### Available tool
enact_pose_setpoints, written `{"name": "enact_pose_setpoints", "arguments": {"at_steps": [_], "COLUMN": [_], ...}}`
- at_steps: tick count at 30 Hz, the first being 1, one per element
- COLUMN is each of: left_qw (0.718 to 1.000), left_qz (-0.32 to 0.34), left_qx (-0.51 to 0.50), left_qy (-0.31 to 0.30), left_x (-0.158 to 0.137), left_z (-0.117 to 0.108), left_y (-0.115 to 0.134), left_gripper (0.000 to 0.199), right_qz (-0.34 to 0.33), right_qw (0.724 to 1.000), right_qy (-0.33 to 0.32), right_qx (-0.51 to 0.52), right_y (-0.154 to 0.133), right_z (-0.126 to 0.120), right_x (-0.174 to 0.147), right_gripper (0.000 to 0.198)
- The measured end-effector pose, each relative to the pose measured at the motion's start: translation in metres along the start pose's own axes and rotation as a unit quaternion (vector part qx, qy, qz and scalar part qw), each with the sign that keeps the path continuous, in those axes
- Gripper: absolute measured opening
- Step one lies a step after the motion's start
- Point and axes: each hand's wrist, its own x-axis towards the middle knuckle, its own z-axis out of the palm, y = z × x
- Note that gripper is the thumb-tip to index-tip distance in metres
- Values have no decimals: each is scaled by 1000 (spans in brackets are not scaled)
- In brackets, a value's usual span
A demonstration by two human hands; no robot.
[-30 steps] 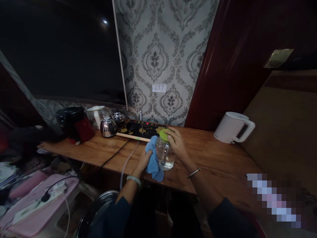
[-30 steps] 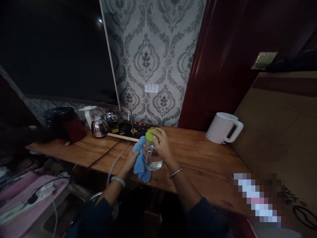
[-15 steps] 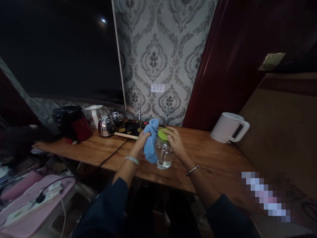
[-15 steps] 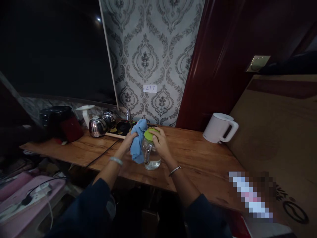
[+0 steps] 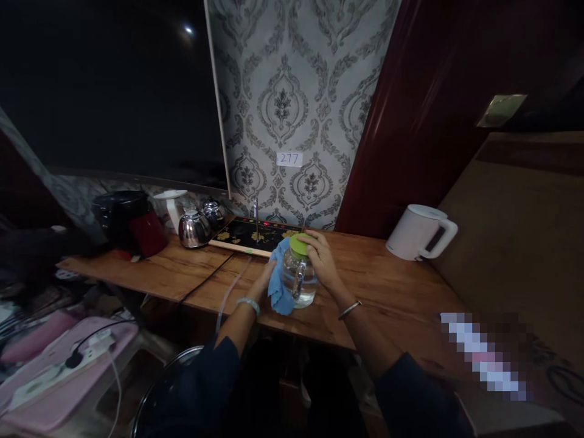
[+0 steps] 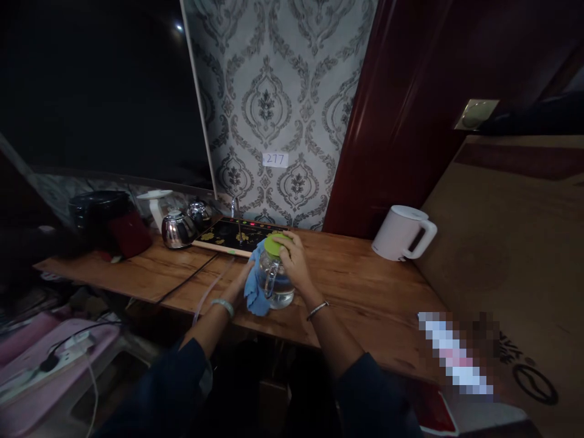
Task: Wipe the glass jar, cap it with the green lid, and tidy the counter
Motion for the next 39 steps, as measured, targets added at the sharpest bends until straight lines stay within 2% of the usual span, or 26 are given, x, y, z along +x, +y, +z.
{"name": "enact_pose_setpoints", "arguments": {"at_steps": [3, 6, 9, 11, 14, 17, 20, 23, 25, 28, 30, 32, 34, 39], "left_qw": [994, 971, 950, 938, 904, 834, 785, 774, 783, 811, 838, 851, 830, 690], "left_qz": [53, 106, 134, 150, 234, 341, 337, 310, 298, 260, 233, 226, 252, 333], "left_qx": [52, 141, 194, 227, 301, 417, 520, 552, 545, 525, 494, 472, 485, 579], "left_qy": [79, 164, 203, 216, 195, 120, 24, 19, 22, -6, -7, 38, 112, 278], "left_x": [-17, -37, -64, -84, -107, -116, -116, -120, -127, -140, -147, -152, -154, -143], "left_z": [3, 10, 19, 26, 38, 52, 64, 65, 57, 35, 16, -5, -25, -74], "left_y": [-8, -14, -13, -3, 24, 49, 52, 37, 26, 20, 27, 43, 69, 144], "left_gripper": [42, 34, 34, 33, 29, 43, 58, 61, 60, 55, 50, 47, 46, 44], "right_qz": [1, -2, -4, -2, 0, 15, 25, 10, 3, 4, 4, 0, -1, -8], "right_qw": [1000, 1000, 1000, 1000, 1000, 1000, 999, 1000, 1000, 1000, 1000, 1000, 1000, 1000], "right_qy": [8, 9, 9, 10, 9, 11, 13, 7, -2, -3, 1, 3, 5, 8], "right_qx": [5, 4, 2, 2, 6, 16, 20, 12, 7, -2, -7, -10, -10, -11], "right_y": [-1, -1, -1, 0, 2, 6, 7, 5, 2, -2, -3, -3, -2, 6], "right_z": [1, 1, 1, 1, 1, 2, 2, 1, -1, -2, -2, -2, -2, -2], "right_x": [0, 0, -1, -1, -1, 0, 2, 1, 0, -1, -1, -2, -2, -6], "right_gripper": [34, 35, 36, 36, 36, 36, 36, 37, 38, 39, 39, 39, 40, 40]}}
